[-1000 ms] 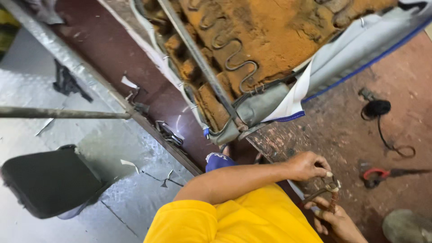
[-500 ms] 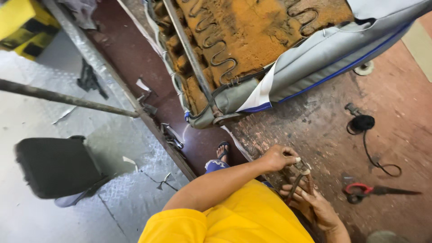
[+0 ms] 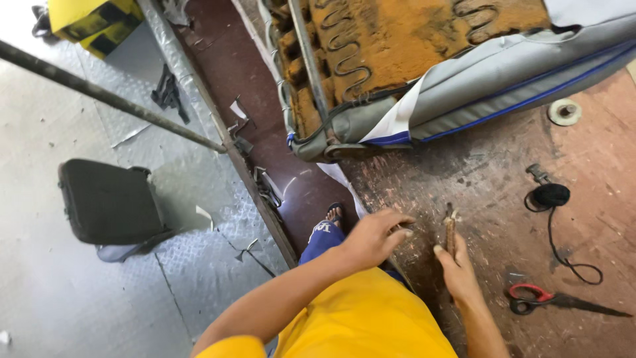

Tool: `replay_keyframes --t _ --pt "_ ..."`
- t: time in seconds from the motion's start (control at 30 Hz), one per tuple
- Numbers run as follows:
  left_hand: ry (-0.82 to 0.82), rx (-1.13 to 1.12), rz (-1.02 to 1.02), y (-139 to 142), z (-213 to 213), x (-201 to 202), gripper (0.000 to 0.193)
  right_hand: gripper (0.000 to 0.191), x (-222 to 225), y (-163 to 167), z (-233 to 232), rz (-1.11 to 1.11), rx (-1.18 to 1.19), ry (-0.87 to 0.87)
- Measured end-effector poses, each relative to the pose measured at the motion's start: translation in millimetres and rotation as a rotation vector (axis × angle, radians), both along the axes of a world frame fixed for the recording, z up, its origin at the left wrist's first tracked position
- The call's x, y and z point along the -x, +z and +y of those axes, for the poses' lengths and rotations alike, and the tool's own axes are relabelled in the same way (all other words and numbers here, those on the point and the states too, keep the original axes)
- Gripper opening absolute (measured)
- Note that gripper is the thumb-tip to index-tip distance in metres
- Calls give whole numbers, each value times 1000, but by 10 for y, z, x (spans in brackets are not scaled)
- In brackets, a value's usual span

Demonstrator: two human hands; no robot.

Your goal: The person attaches a grey seat cover to a metal frame with springs using a staple gun. They repeatedly pull the fabric taut, position it over the frame edge, and drive staples into the wood to secure it.

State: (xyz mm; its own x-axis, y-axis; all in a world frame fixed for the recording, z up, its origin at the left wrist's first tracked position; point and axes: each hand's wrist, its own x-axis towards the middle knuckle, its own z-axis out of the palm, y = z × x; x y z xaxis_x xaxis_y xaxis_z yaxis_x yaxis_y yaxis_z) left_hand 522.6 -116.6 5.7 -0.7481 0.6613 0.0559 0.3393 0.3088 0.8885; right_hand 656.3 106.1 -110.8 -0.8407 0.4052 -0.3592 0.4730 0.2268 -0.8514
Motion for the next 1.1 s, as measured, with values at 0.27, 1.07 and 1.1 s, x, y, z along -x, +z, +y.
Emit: replay_keyframes --t 0.27,1.07,1.1 --pt "209 136 842 1364 -142 821 46 79 69 -121 11 -259 -943 -28" --pt "131 130 601 1325 -271 1412 18 49 1864 2517 -396 809 -1130 454" --pt "114 106 616 1329 -302 1434 19 54 2092 2690 -425 803 -1164 580"
